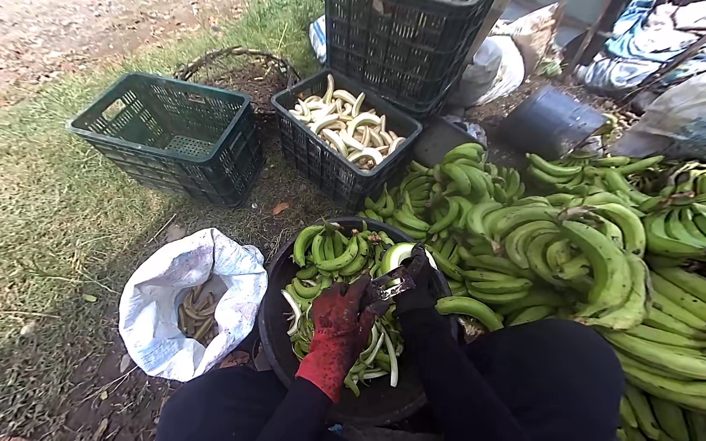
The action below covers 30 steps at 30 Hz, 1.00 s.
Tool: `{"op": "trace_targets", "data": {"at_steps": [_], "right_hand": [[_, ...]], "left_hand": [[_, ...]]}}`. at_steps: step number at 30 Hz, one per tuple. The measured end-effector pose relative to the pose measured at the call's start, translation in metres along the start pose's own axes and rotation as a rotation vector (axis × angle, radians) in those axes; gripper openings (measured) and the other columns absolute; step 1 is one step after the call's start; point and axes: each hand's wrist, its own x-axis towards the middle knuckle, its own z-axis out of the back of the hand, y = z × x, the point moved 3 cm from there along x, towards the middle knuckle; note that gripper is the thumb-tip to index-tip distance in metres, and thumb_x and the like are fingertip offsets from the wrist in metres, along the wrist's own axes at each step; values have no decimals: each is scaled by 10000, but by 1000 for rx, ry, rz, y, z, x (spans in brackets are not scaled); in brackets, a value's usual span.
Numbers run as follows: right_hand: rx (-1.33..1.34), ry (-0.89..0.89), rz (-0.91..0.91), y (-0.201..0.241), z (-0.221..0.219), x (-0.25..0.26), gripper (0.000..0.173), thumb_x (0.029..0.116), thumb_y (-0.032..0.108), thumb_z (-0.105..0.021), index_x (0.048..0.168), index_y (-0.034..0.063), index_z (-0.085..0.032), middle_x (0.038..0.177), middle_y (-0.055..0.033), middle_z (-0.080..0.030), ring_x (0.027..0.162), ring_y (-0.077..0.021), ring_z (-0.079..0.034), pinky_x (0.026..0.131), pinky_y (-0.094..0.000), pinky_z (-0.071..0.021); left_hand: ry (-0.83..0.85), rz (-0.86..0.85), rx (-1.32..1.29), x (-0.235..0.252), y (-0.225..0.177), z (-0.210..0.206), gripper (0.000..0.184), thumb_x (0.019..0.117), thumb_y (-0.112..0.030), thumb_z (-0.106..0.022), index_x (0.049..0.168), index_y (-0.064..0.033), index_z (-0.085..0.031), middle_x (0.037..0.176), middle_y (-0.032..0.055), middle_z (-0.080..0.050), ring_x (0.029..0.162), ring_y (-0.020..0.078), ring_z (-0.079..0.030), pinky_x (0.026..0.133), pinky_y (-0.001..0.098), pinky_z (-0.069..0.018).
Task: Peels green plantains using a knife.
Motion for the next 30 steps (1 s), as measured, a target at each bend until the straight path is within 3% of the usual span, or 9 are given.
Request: {"op": "trace_targets", "data": {"at_steps": [3, 7, 9, 11, 14, 17, 20, 26, 30], "right_hand": [[-47, -101, 43, -4, -1, -3, 427, 1105, 320, -367, 1225, 2, -626, 1086, -179, -657, 937, -239, -641, 824, -426, -538], [146, 27, 46, -6, -8, -15, 387, 1118, 241, -339, 1318, -24, -537, 1156, -170, -619, 990, -182, -633, 861, -364, -549], [93, 212, 93, -9, -7, -20, 358, 1122, 204, -308, 1262, -29, -541, 1077, -115, -632, 948, -107, -636, 858, -290, -550], [-29, 495, 102, -18, 2, -26, 378, 1113, 173, -312, 1322, -44, -541, 1191, -115, -642, 1076, -95, -621, 973, -272, -513], [-51, 806, -76, -26, 17, -30, 376, 1108, 232, -352, 1339, 3, -539, 1170, -112, -671, 1062, -145, -655, 955, -336, -551], [-158, 823, -164, -26, 26, -24, 387, 1108, 296, -388, 1365, 32, -506, 1115, -117, -673, 977, -177, -673, 863, -369, -581], [-381, 721, -85, -22, 28, -28, 452, 1106, 314, -402, 1475, 55, -438, 1237, -111, -652, 1070, -137, -655, 925, -333, -561], [-844, 1272, -59, -14, 35, -43, 631, 1002, 402, -537, 1530, 82, -409, 1359, -104, -615, 1182, -128, -619, 1034, -365, -502], [-602, 945, -144, -18, 47, -27, 537, 1067, 368, -408, 1523, 84, -408, 1261, -124, -659, 1083, -187, -675, 931, -378, -571]], "left_hand": [[-51, 36, 20, 3, -1, -1, 504, 909, -503, -650, 1310, -204, -707, 1043, 163, -725, 939, 359, -704, 819, 559, -563], [70, 158, 16, 16, 1, 5, 476, 979, -441, -551, 1386, -218, -654, 1130, 185, -709, 1013, 381, -690, 872, 569, -548], [175, 207, 14, 27, 10, 9, 451, 1006, -362, -518, 1433, -253, -611, 1199, 181, -689, 1079, 375, -672, 925, 567, -530], [208, 197, -7, 35, 25, 11, 430, 1031, -356, -478, 1435, -282, -607, 1216, 153, -690, 1109, 340, -668, 956, 544, -526], [258, 121, -49, 38, 44, 9, 419, 1053, -412, -444, 1418, -298, -616, 1193, 108, -695, 1116, 284, -658, 980, 513, -519], [260, 109, -3, 32, 42, 3, 430, 1024, -405, -503, 1414, -270, -622, 1182, 148, -694, 1102, 335, -663, 970, 554, -518], [272, 114, 37, 31, 40, -1, 437, 1005, -366, -532, 1426, -280, -614, 1188, 163, -688, 1100, 353, -660, 963, 558, -517], [380, 184, 32, 39, 61, -3, 415, 1067, -426, -415, 1392, -291, -634, 1248, 94, -698, 1190, 289, -647, 1030, 534, -496], [380, 173, -44, 33, 51, -7, 501, 1079, -531, -342, 1360, -250, -645, 1258, 26, -700, 1222, 200, -629, 1085, 464, -476]]}}
